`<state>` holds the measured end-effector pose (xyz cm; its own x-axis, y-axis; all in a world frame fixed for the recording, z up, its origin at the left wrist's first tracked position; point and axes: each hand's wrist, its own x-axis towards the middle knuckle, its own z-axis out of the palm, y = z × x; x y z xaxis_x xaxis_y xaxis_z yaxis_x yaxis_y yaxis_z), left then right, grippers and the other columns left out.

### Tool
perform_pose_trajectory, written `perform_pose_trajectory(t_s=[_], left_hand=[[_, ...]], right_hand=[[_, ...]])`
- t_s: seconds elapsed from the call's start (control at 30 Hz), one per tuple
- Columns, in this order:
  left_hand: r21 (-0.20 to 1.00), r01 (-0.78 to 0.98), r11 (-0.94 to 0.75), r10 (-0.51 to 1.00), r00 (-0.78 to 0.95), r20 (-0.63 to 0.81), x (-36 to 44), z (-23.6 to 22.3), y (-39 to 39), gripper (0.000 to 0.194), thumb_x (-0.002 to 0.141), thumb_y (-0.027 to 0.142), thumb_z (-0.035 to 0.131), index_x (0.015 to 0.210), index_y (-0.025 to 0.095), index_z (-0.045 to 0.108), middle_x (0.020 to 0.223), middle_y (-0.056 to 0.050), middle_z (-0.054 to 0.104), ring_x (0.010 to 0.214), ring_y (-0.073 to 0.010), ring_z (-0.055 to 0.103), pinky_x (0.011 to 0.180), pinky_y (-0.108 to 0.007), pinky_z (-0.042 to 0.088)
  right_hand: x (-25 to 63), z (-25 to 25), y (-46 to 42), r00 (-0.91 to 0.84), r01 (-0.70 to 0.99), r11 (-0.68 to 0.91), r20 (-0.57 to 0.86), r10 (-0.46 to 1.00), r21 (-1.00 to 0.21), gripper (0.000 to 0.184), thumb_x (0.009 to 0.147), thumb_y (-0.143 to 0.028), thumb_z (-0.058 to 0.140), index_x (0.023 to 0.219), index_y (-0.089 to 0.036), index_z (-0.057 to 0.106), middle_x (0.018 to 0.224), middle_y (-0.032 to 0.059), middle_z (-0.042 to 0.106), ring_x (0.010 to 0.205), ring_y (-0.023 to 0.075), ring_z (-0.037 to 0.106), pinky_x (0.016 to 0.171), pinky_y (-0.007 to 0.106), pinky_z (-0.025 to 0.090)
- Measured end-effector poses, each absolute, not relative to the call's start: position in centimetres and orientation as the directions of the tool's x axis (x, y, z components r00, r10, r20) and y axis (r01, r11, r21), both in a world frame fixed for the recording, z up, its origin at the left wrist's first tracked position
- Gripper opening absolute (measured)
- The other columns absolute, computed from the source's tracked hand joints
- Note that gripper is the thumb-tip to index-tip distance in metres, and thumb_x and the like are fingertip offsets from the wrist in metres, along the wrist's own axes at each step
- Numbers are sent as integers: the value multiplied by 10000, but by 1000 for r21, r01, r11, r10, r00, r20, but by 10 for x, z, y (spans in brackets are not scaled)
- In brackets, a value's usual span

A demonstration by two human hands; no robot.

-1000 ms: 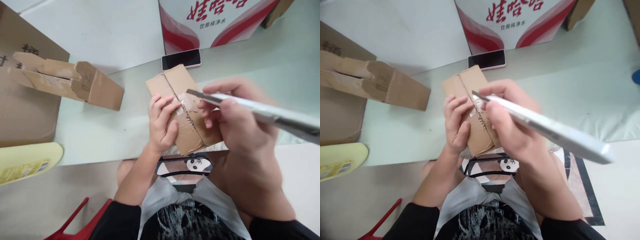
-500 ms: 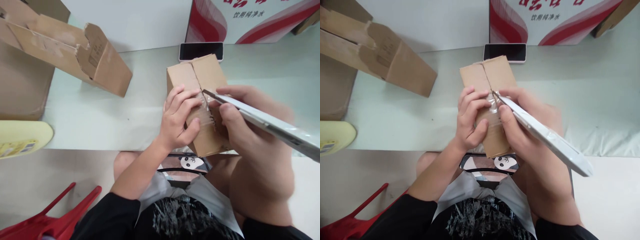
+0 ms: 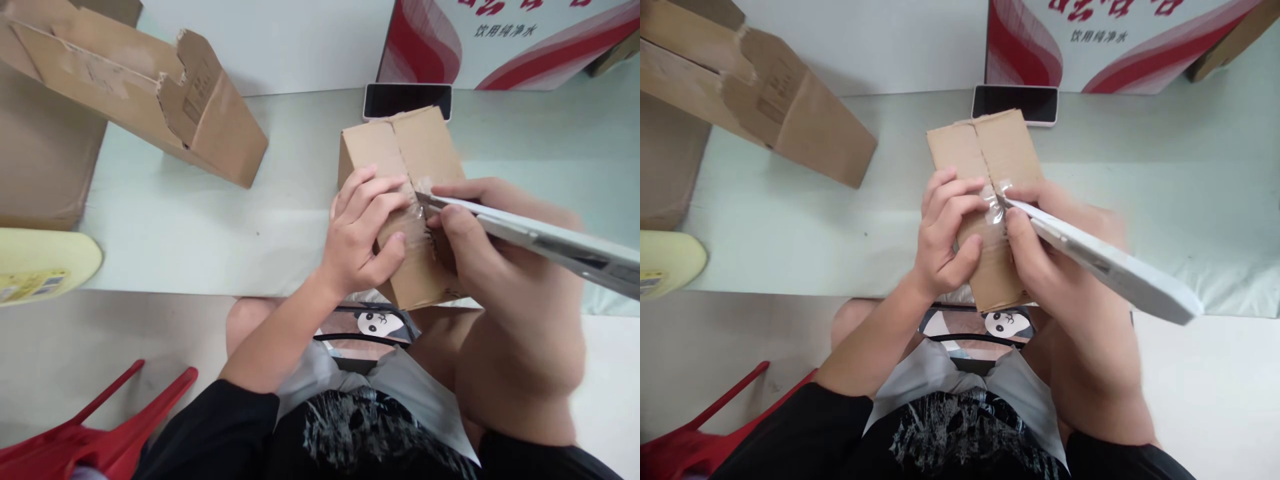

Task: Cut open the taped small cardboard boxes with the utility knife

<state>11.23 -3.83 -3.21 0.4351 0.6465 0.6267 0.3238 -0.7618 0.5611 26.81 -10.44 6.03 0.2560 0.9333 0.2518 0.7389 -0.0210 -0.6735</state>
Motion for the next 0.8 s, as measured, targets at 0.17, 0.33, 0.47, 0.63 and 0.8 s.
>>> perform_pose_trajectory(t_s=[0.17, 0.33, 0.47, 0.63, 0.8], left_hand=[[561, 321, -763, 645, 431, 631, 113, -32, -38, 436, 1035, 512, 344, 1262, 235, 593, 1378, -97, 655, 1430, -320, 510, 1268, -566, 332], [562, 344, -752, 658, 439, 611, 112, -32, -38, 448, 1034, 522, 330, 1252, 237, 598, 1379, -96, 656, 1441, -320, 504, 1268, -567, 332], [557, 340, -758, 651, 445, 615, 112, -32, -38, 434, 1029, 512, 344, 1252, 237, 596, 1378, -94, 660, 1437, -315, 512, 1266, -559, 337], [559, 345, -754, 656, 443, 610, 112, -32, -39, 428, 1025, 511, 350, 1241, 244, 605, 1382, -95, 663, 1440, -313, 511, 1263, -559, 344], [565, 356, -745, 665, 463, 586, 111, -32, -39, 408, 1017, 499, 389, 1259, 250, 602, 1401, -101, 646, 1463, -334, 484, 1264, -577, 323]], right_hand=[[270, 58, -106, 292, 715, -24, 268, 918, -699, 220, 907, -304, 613, 957, -221, 810, 777, 10, 779, 615, 147, 666, 676, 322, 527], [269, 58, -108, 286, 707, -6, 279, 917, -707, 180, 903, -246, 606, 933, -242, 783, 760, -35, 743, 593, 101, 589, 626, 276, 483], [263, 60, -110, 310, 660, 11, 285, 907, -751, 179, 882, -182, 582, 877, -249, 749, 706, -61, 684, 577, 93, 545, 550, 255, 432], [260, 60, -112, 386, 571, 17, 287, 877, -821, 192, 813, -117, 608, 823, -234, 760, 665, -48, 658, 562, 118, 544, 489, 285, 383], [261, 61, -114, 401, 591, 21, 316, 860, -807, 194, 794, -127, 595, 803, -238, 754, 653, -42, 659, 558, 128, 535, 487, 313, 348]])
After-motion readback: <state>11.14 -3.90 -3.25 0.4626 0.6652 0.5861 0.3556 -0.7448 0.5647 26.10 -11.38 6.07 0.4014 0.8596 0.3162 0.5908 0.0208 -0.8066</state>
